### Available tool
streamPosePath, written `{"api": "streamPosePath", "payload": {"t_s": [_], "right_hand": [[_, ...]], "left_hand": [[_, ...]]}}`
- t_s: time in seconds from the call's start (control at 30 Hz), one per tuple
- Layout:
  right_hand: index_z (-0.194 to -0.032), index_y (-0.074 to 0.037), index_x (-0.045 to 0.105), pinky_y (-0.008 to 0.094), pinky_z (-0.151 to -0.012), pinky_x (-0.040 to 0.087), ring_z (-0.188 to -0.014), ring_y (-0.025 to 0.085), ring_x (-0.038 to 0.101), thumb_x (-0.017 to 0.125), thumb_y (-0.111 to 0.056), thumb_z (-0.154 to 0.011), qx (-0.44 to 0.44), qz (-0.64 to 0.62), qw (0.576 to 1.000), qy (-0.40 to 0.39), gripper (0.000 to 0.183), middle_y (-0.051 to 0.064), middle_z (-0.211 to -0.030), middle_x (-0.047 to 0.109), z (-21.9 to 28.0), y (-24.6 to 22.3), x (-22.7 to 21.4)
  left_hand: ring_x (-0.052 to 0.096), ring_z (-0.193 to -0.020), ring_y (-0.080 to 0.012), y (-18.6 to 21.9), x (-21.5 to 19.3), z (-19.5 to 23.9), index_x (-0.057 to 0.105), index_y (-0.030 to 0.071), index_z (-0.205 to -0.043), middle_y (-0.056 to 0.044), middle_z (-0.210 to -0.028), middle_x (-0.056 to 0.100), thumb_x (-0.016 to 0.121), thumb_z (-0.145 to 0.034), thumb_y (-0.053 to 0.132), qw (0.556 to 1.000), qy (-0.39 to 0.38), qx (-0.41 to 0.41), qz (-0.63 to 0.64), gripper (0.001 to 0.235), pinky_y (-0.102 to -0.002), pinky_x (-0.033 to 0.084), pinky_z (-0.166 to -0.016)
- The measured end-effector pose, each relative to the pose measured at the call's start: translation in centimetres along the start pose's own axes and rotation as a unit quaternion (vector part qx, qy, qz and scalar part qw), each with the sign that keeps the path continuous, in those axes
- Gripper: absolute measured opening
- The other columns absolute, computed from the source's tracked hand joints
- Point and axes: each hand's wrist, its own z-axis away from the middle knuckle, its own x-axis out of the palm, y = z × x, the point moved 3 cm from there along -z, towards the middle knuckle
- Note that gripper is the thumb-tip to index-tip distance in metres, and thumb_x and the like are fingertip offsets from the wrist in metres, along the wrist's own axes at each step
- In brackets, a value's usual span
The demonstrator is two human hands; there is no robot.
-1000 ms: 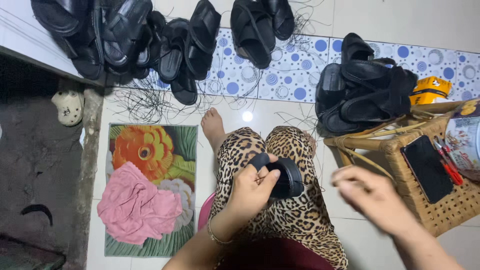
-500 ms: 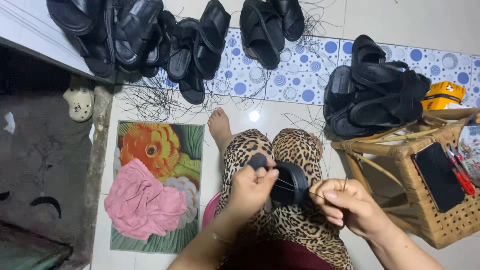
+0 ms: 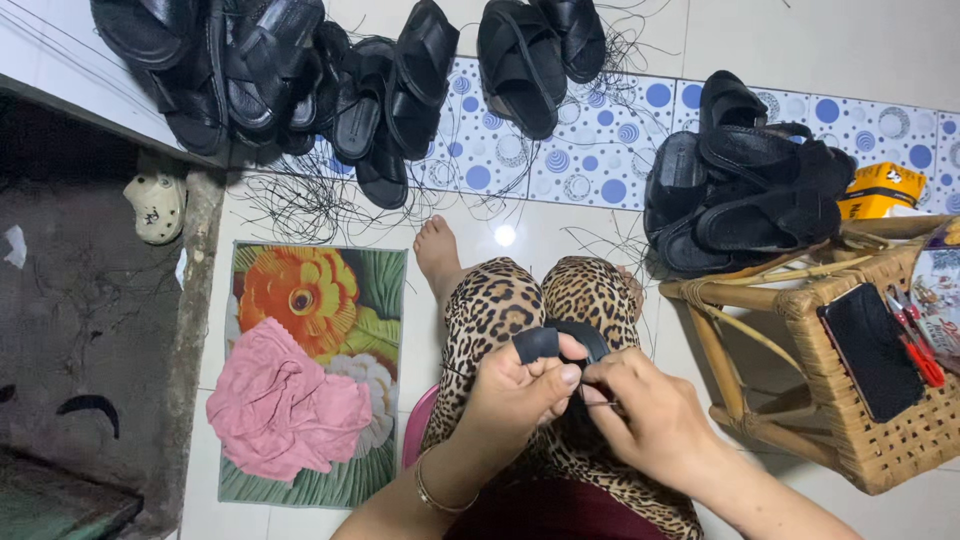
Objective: The person sits on a small stool and sews a black slip-on shoe using a needle and thread. They hold the shoe on their lap, repeatedly passing the needle through the sole and upper, and pull the thread to secure the stitches.
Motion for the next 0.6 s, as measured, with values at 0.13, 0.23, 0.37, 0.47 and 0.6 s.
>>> {"api": "streamPosePath", "payload": {"t_s": [0.13, 0.23, 0.37, 0.47, 0.6], "right_hand": [[-0.099, -0.013, 0.062, 0.035, -0.06, 0.057, -0.078, 0.018, 0.068, 0.063, -0.021, -0.093, -0.038, 0.075, 0.995, 0.052, 0.01, 0.002, -0.095, 0.065, -0.5, -0.1, 0.3], [-0.092, -0.003, 0.067, 0.036, -0.07, 0.053, -0.077, 0.026, 0.066, 0.062, -0.008, -0.093, -0.102, 0.128, 0.968, 0.189, 0.007, 0.011, -0.09, 0.069, 0.9, 4.8, -1.2], [-0.101, 0.006, 0.065, 0.049, -0.093, 0.045, -0.097, 0.041, 0.058, 0.069, 0.018, -0.111, 0.044, 0.251, 0.906, 0.338, 0.015, 0.022, -0.106, 0.069, 4.5, 14.5, -9.7], [-0.129, 0.012, 0.073, 0.049, -0.107, 0.048, -0.114, 0.04, 0.062, 0.065, 0.012, -0.115, 0.134, 0.239, 0.899, 0.341, 0.016, 0.024, -0.119, 0.068, 6.3, 22.6, -13.4], [-0.145, 0.011, 0.07, 0.05, -0.113, 0.043, -0.122, 0.041, 0.058, 0.062, 0.012, -0.11, 0.095, 0.177, 0.937, 0.285, 0.036, 0.027, -0.133, 0.067, 3.1, 12.3, -9.9]], "left_hand": [[0.044, -0.056, -0.0055, -0.2, 0.0, 0.1, 0.066, 0.001, -0.114, 0.001, -0.065, 0.05, 0.067, -0.097, 0.012, 1.0, -0.005, -0.006, 0.016, 0.02, -0.019, 0.032, -0.049], [0.056, -0.07, -0.0073, -2.0, -2.2, -0.3, 0.07, 0.003, -0.113, -0.001, -0.079, 0.062, 0.066, -0.098, 0.012, 0.999, 0.032, -0.002, -0.044, 0.018, -0.021, 0.043, -0.067], [0.038, -0.053, -0.0072, 0.6, -4.9, 1.1, 0.068, 0.016, -0.087, 0.009, -0.061, 0.046, 0.064, -0.098, 0.04, 0.914, 0.039, -0.217, -0.341, 0.026, -0.026, 0.027, -0.053], [0.059, -0.073, -0.0223, -0.7, -6.1, 1.5, 0.055, 0.01, -0.077, -0.004, -0.076, 0.064, 0.054, -0.097, 0.06, 0.747, -0.136, -0.233, -0.607, 0.054, -0.037, 0.046, -0.069], [0.048, -0.068, -0.0137, -0.6, -4.5, 1.1, 0.059, 0.013, -0.072, 0.003, -0.075, 0.05, 0.058, -0.104, 0.039, 0.889, -0.174, -0.049, -0.42, 0.041, -0.032, 0.039, -0.066]]}}
